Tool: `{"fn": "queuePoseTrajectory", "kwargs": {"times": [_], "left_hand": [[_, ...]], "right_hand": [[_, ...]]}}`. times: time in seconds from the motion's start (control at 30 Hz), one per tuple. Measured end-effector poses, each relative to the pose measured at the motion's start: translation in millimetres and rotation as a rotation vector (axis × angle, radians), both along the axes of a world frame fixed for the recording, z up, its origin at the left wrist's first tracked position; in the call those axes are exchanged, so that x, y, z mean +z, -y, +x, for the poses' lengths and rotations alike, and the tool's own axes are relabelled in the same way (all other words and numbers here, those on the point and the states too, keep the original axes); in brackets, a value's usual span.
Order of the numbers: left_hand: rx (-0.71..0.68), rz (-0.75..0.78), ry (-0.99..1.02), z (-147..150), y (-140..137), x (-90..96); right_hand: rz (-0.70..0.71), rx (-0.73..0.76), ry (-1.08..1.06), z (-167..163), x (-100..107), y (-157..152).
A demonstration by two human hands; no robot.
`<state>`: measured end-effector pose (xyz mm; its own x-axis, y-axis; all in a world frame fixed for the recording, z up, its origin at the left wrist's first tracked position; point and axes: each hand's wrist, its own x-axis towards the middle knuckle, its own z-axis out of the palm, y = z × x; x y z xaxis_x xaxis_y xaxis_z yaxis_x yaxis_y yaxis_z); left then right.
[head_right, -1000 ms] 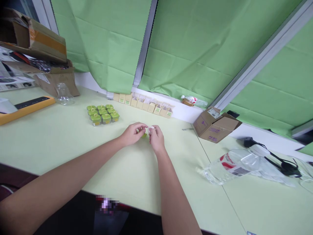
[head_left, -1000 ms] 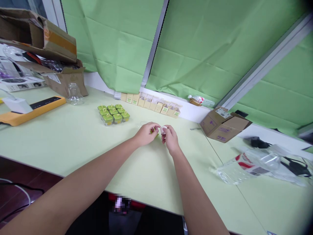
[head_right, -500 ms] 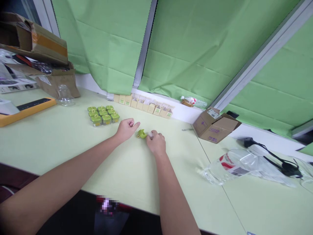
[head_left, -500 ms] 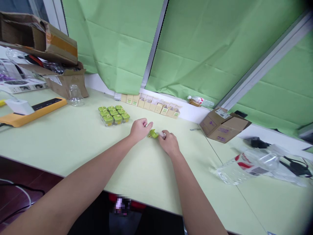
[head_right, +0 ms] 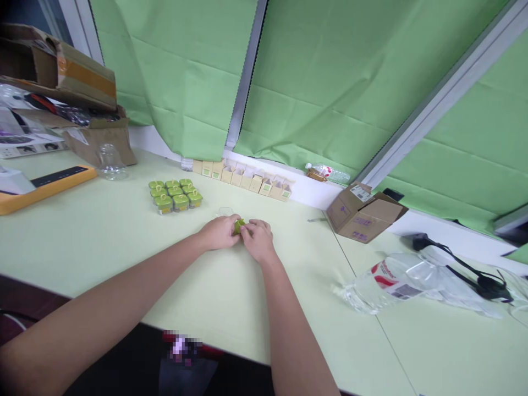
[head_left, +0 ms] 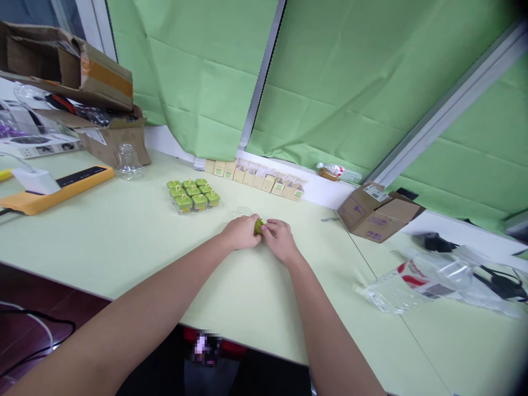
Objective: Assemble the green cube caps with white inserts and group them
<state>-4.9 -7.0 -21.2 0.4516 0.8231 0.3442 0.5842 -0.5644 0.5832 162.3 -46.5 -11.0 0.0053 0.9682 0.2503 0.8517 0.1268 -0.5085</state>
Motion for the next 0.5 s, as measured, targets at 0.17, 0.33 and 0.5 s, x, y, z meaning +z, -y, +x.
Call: {"fn": "queuePoseTrajectory", "kwargs": {"times": [0.17,0.33,0.5], "left_hand": [[-0.035,-0.014,0.023,0.3,3.1,7.0],[-0.081,0.060,0.026,-1.0,11.8,21.2],[-0.133,0.123,0.041,1.1,17.5,25.9]], "right_hand": [[0.074,0.007,-0.057,2.3,-1.4,-2.4],[0.146,0.052,-0.293,3.8,-1.2,-8.1],[0.104,-0.063,-0.614,2.9,3.6,-5.9]]}}
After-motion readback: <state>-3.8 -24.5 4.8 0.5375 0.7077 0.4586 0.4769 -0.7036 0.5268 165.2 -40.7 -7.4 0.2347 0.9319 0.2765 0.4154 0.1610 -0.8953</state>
